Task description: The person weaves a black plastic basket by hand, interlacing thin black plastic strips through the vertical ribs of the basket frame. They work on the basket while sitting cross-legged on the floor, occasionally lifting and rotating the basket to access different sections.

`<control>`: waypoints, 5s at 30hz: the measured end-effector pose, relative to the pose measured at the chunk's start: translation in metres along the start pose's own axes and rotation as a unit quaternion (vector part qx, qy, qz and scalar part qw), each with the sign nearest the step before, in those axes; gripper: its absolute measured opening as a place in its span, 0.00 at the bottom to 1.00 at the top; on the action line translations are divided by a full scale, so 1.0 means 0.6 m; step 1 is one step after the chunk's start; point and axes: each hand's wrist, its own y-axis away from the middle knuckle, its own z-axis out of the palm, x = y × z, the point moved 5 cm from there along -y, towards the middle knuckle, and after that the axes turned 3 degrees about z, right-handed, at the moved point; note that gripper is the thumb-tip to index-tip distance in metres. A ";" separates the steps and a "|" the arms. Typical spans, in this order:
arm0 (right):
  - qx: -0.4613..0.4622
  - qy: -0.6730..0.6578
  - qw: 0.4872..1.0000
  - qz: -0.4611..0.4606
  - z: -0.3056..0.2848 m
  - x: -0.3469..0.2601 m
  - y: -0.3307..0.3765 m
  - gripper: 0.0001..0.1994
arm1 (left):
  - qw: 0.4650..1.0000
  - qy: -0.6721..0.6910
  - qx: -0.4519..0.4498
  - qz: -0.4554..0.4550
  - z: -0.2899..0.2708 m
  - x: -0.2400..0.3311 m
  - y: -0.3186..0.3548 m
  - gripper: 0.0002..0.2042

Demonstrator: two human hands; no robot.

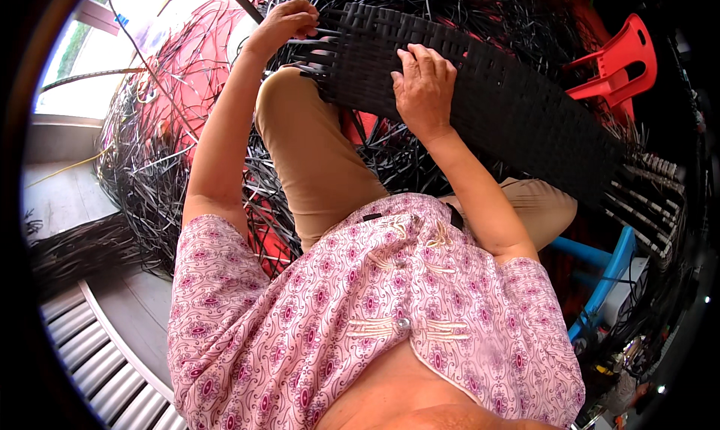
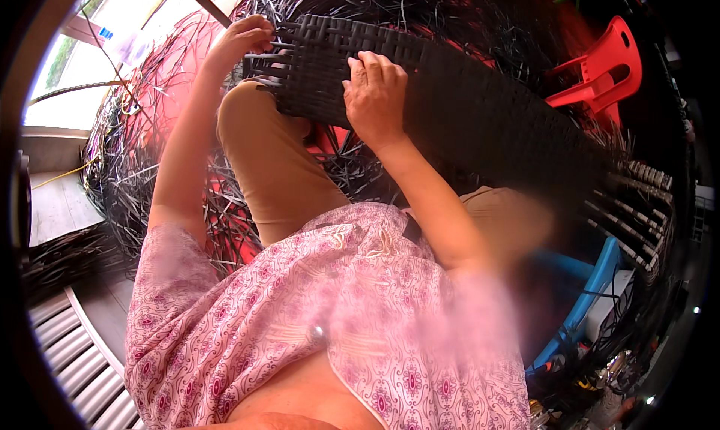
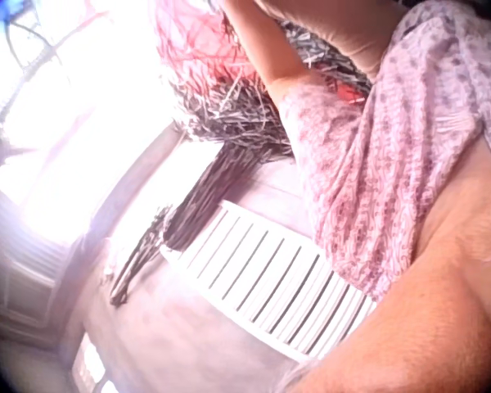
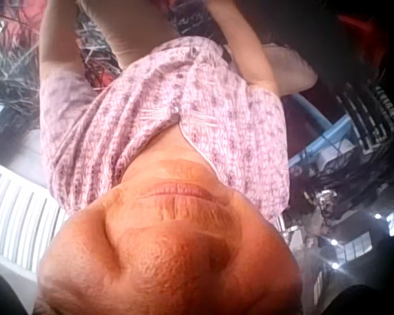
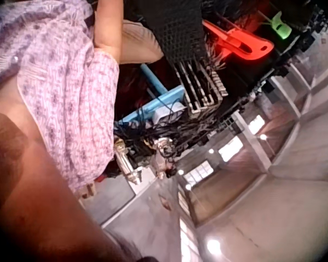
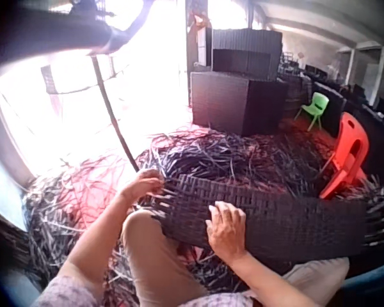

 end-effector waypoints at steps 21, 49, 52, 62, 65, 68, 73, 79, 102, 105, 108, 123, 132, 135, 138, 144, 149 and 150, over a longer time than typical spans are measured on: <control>0.035 -0.083 0.996 0.023 -0.027 0.023 0.021 0.17 | 0.997 -0.051 0.049 -0.035 0.052 -0.023 0.007 0.15; 0.374 -0.355 0.636 0.574 -0.470 0.770 0.414 0.13 | 0.993 0.033 0.053 -0.099 -0.004 -0.101 -0.005 0.08; 0.386 -0.359 0.626 0.575 -0.468 0.783 0.431 0.12 | 0.994 0.012 0.036 -0.099 -0.004 -0.097 -0.006 0.09; 0.346 -0.372 0.670 0.541 -0.470 0.770 0.437 0.16 | 0.993 0.015 0.051 -0.105 -0.005 -0.086 0.002 0.11; 0.314 -0.392 0.646 0.574 -0.477 0.762 0.444 0.21 | 0.992 0.014 0.062 -0.110 -0.004 -0.087 -0.002 0.11; 0.291 -0.438 0.622 0.581 -0.470 0.784 0.446 0.20 | 0.992 0.016 0.065 -0.109 -0.012 -0.096 -0.003 0.10; 0.196 -0.376 0.718 0.552 -0.491 0.803 0.419 0.13 | 0.993 0.020 0.057 -0.103 -0.016 -0.102 -0.002 0.10; 0.121 -0.290 0.758 0.571 -0.529 0.794 0.383 0.15 | 0.993 0.020 0.083 -0.086 0.014 -0.078 -0.005 0.05; 0.162 0.167 0.961 0.149 -0.526 0.545 0.192 0.06 | 0.993 -0.013 0.040 -0.114 0.001 -0.098 -0.002 0.09; 0.063 0.202 0.971 0.114 -0.449 0.528 0.215 0.06 | 0.994 -0.021 0.034 -0.106 0.008 -0.089 -0.002 0.09; 0.034 0.233 0.965 0.117 -0.439 0.521 0.220 0.07 | 0.994 -0.017 0.032 -0.104 0.007 -0.084 -0.001 0.09; 0.033 0.198 0.977 0.071 -0.406 0.481 0.200 0.08 | 0.994 -0.023 0.036 -0.097 0.020 -0.068 0.008 0.08; 0.025 0.192 0.978 0.074 -0.403 0.485 0.205 0.06 | 0.994 -0.037 0.037 -0.094 0.008 -0.081 0.004 0.09; 0.011 0.188 0.979 0.081 -0.399 0.492 0.201 0.06 | 0.995 -0.029 0.027 -0.090 0.012 -0.078 0.004 0.09; -0.004 0.189 0.979 0.081 -0.396 0.494 0.200 0.06 | 0.996 -0.032 0.014 -0.087 0.024 -0.064 0.009 0.09; 0.014 0.193 0.978 0.073 -0.394 0.475 0.194 0.07 | 0.996 -0.050 0.022 -0.072 0.021 -0.067 0.002 0.09; -0.008 0.208 0.973 0.096 -0.388 0.472 0.187 0.08 | 0.993 -0.084 0.031 -0.071 0.020 -0.057 0.008 0.09; -0.005 0.212 0.972 0.101 -0.388 0.469 0.187 0.08 | 0.993 -0.085 0.030 -0.070 0.022 -0.054 0.010 0.09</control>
